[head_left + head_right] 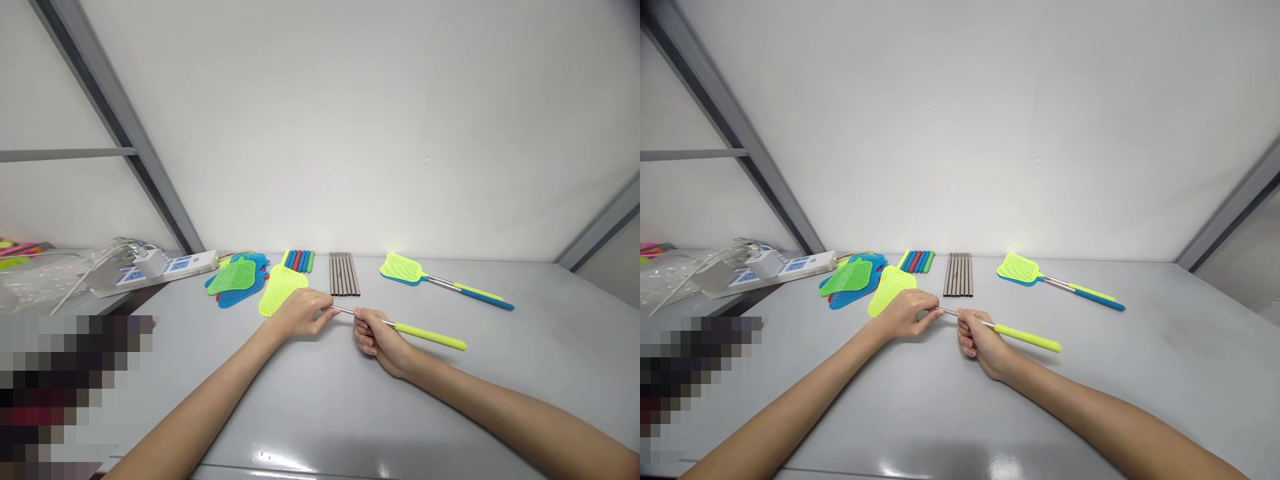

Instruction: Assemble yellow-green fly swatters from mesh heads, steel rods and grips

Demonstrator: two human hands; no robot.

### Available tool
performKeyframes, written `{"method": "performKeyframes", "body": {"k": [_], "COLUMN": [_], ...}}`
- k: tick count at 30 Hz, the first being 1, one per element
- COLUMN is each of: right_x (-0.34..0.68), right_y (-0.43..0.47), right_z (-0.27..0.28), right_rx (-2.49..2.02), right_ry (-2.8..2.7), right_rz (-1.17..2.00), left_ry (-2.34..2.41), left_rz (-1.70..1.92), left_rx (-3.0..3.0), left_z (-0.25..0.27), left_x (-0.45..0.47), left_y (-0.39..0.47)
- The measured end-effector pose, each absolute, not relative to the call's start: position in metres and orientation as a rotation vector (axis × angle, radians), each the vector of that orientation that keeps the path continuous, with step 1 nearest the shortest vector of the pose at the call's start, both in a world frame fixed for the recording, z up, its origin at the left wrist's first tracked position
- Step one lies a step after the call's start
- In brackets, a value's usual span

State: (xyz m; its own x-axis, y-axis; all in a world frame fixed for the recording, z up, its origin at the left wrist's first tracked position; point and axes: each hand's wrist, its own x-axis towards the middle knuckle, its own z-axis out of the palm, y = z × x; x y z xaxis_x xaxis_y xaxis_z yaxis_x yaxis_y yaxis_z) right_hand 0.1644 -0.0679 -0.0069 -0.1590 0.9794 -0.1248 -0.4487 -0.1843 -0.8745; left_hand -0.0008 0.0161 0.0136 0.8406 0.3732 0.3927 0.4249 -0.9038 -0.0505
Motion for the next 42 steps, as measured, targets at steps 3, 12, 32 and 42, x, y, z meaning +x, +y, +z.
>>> {"method": "performKeyframes", "body": {"k": [3, 12, 32, 42], "right_x": [0.164, 0.165, 0.176, 0.179], "right_y": [-0.069, -0.067, -0.072, -0.07], "right_z": [-0.007, -0.008, -0.006, -0.006], "right_rx": [-0.894, -0.887, -0.914, -0.925], "right_ry": [-0.846, -0.841, -0.788, -0.711], "right_rz": [1.605, 1.614, 1.746, 1.793], "left_ry": [-0.632, -0.649, -0.887, -0.911], "left_rz": [-0.579, -0.546, -0.635, -0.595], "left_rx": [-2.887, -2.894, -2.733, -2.86], "left_z": [0.014, 0.017, 0.012, 0.019], "left_x": [-0.002, -0.005, 0.003, 0.012], "left_y": [0.017, 0.019, -0.023, -0.035]}}
